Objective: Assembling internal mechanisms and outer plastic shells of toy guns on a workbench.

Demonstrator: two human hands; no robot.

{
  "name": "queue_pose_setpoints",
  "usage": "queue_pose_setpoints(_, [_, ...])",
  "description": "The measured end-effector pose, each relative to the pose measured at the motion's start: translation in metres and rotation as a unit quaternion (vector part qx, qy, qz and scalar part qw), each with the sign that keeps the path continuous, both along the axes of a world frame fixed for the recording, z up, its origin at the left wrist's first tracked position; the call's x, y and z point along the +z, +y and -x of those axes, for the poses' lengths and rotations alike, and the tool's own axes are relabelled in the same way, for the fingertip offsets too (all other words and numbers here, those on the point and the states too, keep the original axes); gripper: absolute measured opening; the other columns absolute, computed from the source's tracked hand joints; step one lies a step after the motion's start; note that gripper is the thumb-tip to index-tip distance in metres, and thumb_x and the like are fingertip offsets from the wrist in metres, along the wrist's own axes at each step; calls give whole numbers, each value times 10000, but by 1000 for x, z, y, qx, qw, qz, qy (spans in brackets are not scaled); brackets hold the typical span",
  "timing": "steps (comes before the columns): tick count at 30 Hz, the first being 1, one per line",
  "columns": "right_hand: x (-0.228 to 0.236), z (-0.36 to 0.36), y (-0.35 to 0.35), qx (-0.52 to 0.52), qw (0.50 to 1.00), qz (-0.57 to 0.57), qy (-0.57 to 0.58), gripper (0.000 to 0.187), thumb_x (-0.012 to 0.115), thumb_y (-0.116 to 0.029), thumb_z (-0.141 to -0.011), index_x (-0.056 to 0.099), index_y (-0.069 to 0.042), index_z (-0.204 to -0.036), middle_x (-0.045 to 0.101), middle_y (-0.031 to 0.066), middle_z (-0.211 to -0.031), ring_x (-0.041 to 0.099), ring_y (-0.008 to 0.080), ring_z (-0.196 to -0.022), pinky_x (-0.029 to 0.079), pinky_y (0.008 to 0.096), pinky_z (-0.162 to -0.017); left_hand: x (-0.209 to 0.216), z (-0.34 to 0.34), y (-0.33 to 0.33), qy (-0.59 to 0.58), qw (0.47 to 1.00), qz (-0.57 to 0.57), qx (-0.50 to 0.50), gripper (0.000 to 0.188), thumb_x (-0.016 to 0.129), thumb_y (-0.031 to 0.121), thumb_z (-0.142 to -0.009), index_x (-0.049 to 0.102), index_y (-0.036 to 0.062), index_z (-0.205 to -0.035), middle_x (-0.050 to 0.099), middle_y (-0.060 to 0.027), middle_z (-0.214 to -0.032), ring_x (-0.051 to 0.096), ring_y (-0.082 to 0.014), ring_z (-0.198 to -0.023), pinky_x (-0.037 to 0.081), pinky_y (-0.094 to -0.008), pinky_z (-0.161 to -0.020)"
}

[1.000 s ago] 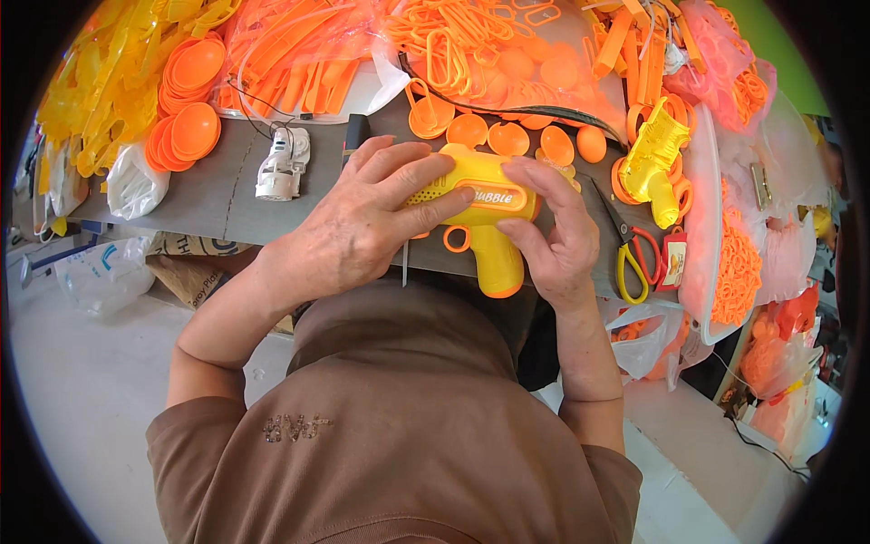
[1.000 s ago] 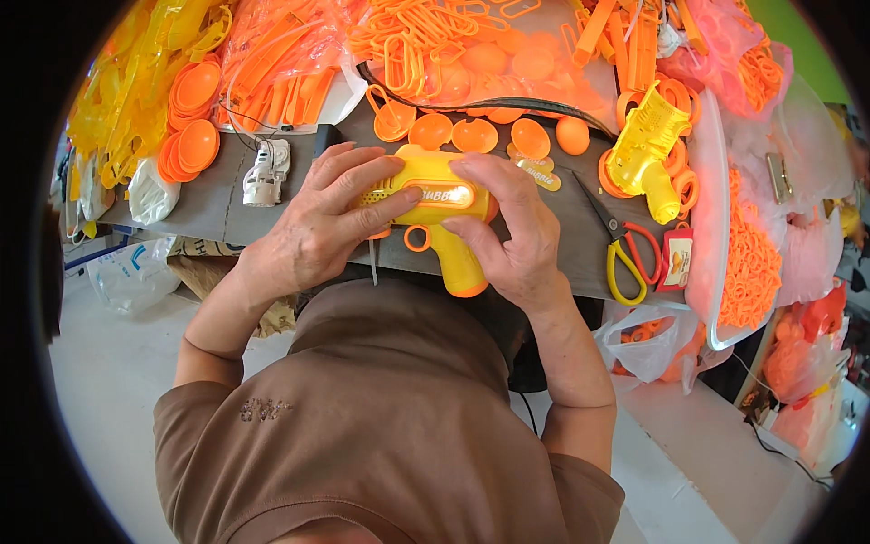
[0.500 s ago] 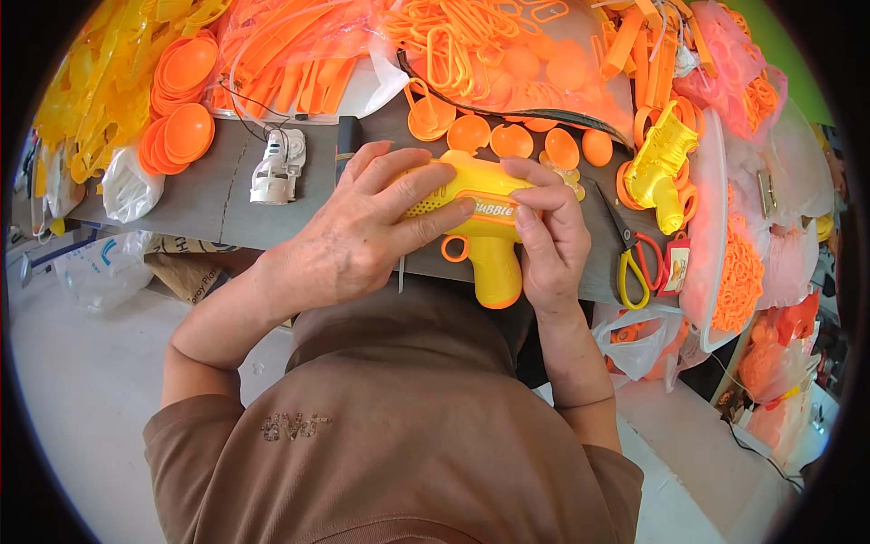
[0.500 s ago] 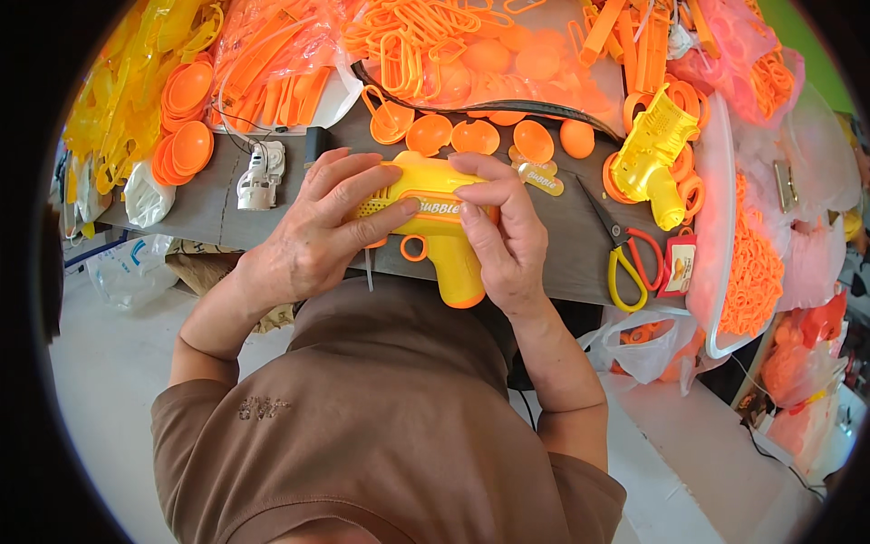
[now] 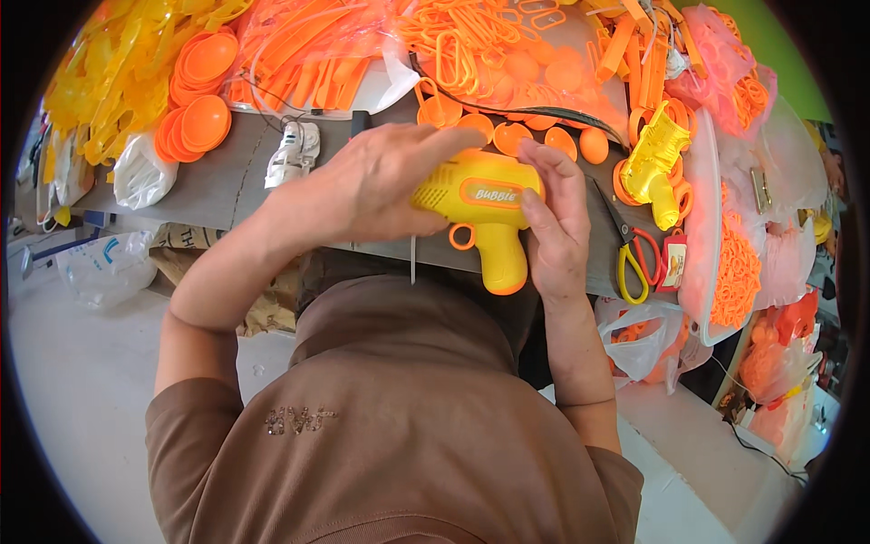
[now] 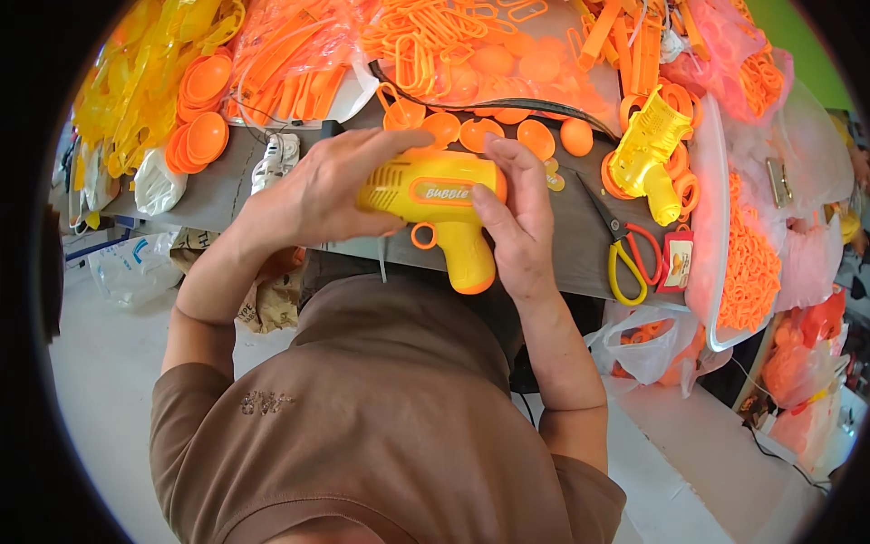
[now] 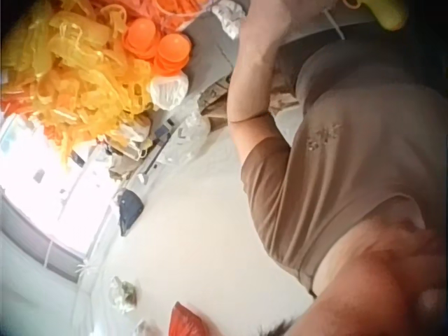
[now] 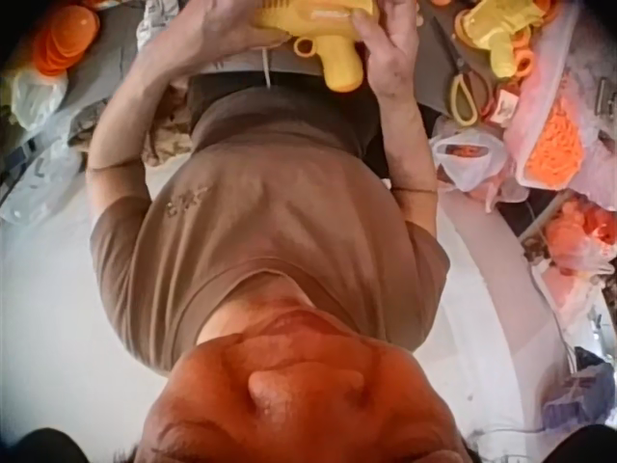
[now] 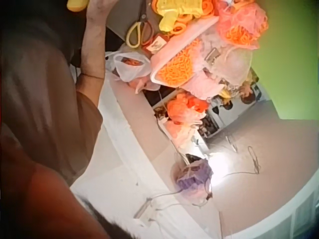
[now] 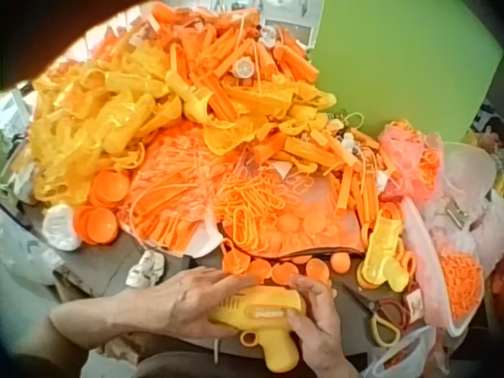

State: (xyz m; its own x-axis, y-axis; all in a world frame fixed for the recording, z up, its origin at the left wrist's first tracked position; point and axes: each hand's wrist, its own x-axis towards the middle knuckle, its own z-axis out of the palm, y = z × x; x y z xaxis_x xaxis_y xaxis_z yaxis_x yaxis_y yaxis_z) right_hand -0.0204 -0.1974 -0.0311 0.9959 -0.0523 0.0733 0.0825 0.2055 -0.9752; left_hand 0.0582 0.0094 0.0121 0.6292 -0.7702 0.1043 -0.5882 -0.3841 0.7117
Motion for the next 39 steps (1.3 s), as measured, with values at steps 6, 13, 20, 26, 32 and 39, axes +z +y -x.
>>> queue_pose_setpoints(6, [20,20,-24,-15,996,90,3,591,538,-162,-895,277,-6,-1402,415,115,-1339,433,208,-1223,345,340,-1034,1,23,-3,-217,960,173,24,598,778,140,-645,526,-18,-1164,571,-181,-1034,579,-347,-898,479,-405,-781])
queue_pose_setpoints(13, [58,62,3,60,975,215,-5,754,727,-342,-774,347,25,-1311,484,136,-1190,507,221,-1068,420,345,-923,-7,92,25,-118,968,204,82,735,799,140,-618,488,-39,-1260,534,-180,-1064,551,-310,-868,458,-379,-743])
queue_pose_setpoints(20, [23,54,62,263,887,318,-208,636,719,-97,-696,396,4,-1234,515,196,-1096,567,315,-916,478,362,-802,-29,133,84,206,959,173,89,798,814,148,-644,425,-1,-1325,584,-170,-1120,600,-303,-1007,488,-377,-839])
queue_pose_setpoints(26, [1,42,133,361,841,383,-122,524,676,-195,-811,427,-9,-1233,530,207,-1127,576,358,-975,496,402,-808,-65,156,163,402,872,151,234,697,797,175,-623,506,-8,-1229,605,-90,-1081,596,-182,-951,493,-327,-837])
queue_pose_setpoints(32, [-18,41,113,460,791,375,-147,428,656,-229,-836,501,13,-1154,559,193,-1075,582,359,-942,502,404,-784,-193,195,280,558,630,204,500,516,670,175,-789,492,-43,-1222,621,-131,-1034,642,-225,-864,537,-339,-722])
queue_pose_setpoints(39, [-9,43,86,426,813,379,-117,430,661,-211,-838,506,17,-1169,585,183,-1066,599,342,-925,509,388,-771,-372,193,348,472,484,209,706,398,698,130,-773,562,-39,-1107,647,-156,-916,653,-254,-707,534,-354,-589])
